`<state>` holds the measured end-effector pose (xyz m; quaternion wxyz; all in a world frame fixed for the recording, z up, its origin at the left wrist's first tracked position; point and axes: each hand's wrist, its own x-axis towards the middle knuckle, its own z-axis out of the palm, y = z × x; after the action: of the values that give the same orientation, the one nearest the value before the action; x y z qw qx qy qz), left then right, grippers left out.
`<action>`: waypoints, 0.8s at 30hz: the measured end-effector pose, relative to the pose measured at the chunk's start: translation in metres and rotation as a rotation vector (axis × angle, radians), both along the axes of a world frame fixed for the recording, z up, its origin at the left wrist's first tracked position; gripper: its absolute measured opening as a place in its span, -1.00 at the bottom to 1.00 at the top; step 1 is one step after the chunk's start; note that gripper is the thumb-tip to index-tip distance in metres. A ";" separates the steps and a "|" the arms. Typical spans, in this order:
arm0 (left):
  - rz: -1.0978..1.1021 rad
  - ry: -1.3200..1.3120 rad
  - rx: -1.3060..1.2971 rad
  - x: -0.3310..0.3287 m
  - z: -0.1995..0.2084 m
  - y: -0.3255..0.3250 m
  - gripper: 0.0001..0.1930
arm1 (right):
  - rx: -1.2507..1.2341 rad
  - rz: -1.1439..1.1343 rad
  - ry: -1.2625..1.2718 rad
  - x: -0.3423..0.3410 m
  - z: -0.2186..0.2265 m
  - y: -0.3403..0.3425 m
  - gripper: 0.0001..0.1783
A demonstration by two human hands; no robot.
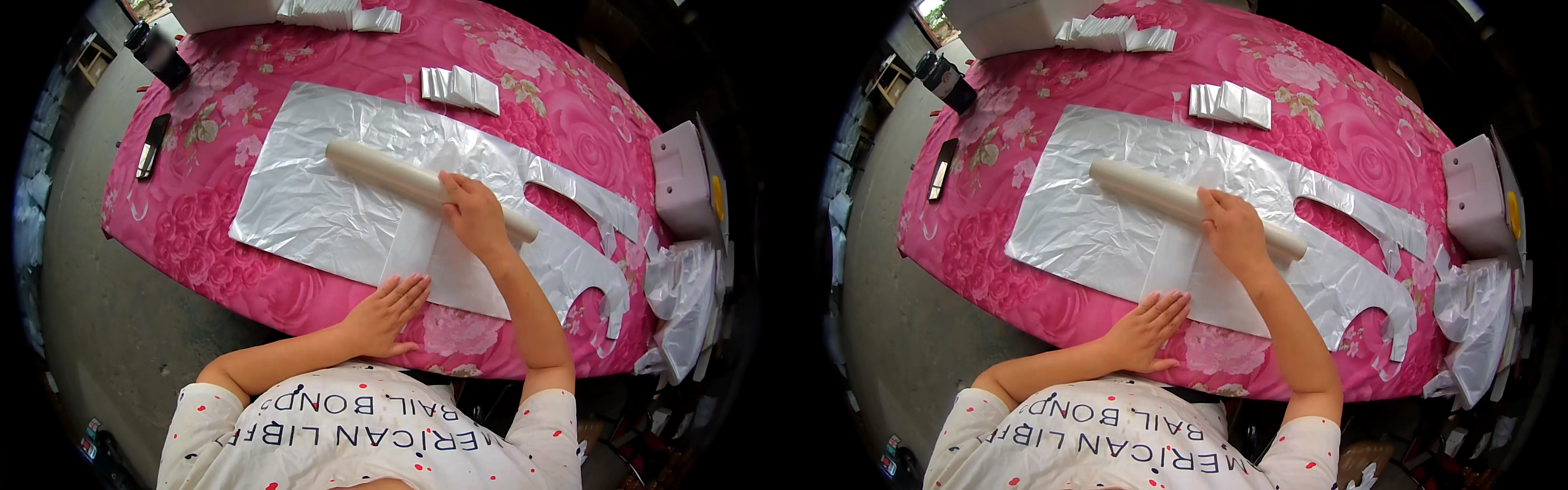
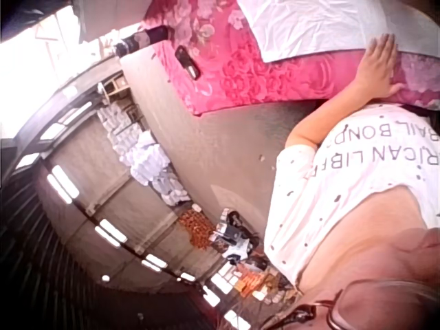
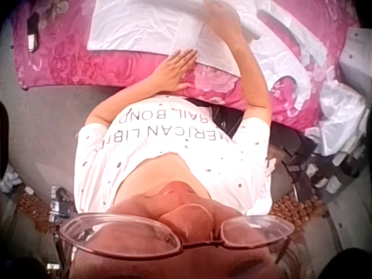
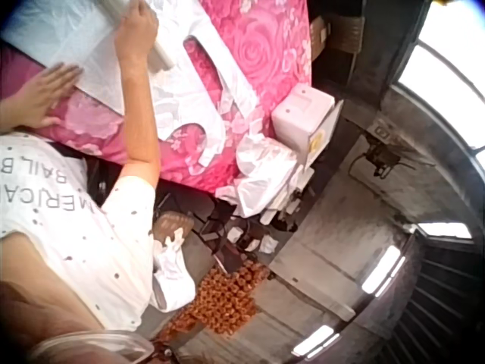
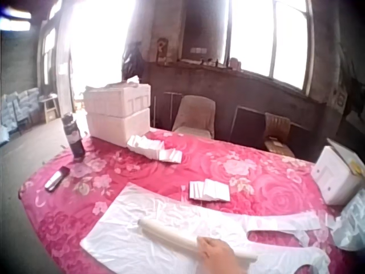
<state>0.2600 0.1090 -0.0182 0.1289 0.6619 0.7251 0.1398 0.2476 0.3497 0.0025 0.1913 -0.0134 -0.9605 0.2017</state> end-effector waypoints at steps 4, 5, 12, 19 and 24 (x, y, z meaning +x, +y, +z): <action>-0.007 -0.083 0.039 0.000 -0.003 -0.002 -0.13 | 0.064 -0.069 0.009 -0.042 0.000 0.043 -0.48; -0.009 -0.120 0.062 -0.001 -0.003 -0.002 -0.13 | 0.127 -0.070 0.066 -0.045 0.000 0.045 -0.48; -0.227 -0.164 0.242 -0.037 -0.003 -0.041 -0.48 | -0.260 0.239 -0.140 0.034 0.003 -0.030 -0.60; -0.270 -0.063 0.341 -0.049 -0.005 -0.047 -0.73 | -0.237 0.243 -0.132 0.070 -0.002 -0.062 -0.51; -0.184 -0.354 0.404 -0.046 0.011 -0.037 -0.65 | -0.205 0.146 -0.064 0.071 -0.004 -0.068 -0.55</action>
<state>0.2137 0.0724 -0.0070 0.1310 0.7025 0.5856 0.3826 0.3184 0.2815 -0.0017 0.1432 0.0305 -0.9389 0.3116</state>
